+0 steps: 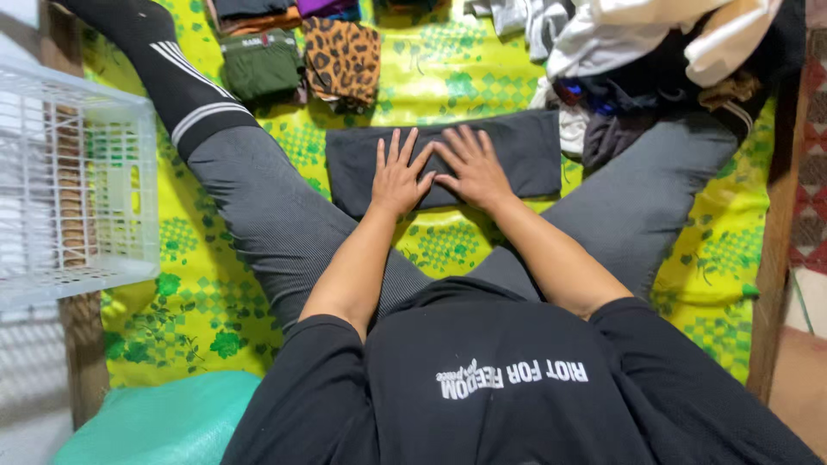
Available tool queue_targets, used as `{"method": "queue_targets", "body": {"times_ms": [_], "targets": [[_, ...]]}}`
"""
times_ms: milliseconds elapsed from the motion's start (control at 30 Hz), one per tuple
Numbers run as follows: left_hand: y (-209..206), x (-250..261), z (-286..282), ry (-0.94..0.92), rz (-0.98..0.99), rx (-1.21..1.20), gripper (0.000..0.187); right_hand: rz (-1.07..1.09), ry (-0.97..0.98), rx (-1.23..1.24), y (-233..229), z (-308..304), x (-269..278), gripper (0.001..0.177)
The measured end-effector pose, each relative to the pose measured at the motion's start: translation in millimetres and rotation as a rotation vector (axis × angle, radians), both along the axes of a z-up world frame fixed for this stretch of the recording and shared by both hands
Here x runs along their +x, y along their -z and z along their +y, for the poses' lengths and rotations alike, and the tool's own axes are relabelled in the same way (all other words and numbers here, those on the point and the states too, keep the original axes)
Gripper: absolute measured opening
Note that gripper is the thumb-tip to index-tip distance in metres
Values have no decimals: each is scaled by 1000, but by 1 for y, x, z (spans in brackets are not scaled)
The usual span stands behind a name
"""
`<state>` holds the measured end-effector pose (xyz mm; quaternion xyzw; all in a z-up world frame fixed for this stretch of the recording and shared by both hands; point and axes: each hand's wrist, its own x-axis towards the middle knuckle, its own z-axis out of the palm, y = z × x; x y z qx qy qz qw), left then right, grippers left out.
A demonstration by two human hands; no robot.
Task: The person lies on a bed and folds several pieces of clothing one by one, including a striped garment, a leopard-print top, a purple garment, and a dark tank top. Each item is smoothed and folded into a compact shape and placed in a growing pile.
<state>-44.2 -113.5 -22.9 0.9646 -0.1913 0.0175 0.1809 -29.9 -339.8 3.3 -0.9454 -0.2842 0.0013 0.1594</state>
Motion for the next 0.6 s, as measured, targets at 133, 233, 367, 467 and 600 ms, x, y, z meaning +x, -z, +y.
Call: {"method": "queue_targets", "body": {"times_ms": [133, 233, 367, 467, 600], "targets": [[-6, 7, 26, -355, 165, 120, 72, 98, 430, -22, -9, -48, 22, 63], [-11, 13, 42, -505, 48, 22, 81, -57, 514, -24, 0, -67, 28, 63], [-27, 18, 49, -792, 206, 5, 94, -50, 521, -44, 9, -69, 24, 69], [-33, 17, 70, -967, 417, -140, 102, 24, 482, -41, 13, -67, 20, 70], [-30, 19, 93, -926, 413, -250, 105, -76, 492, -87, 3, -58, 25, 66]]}}
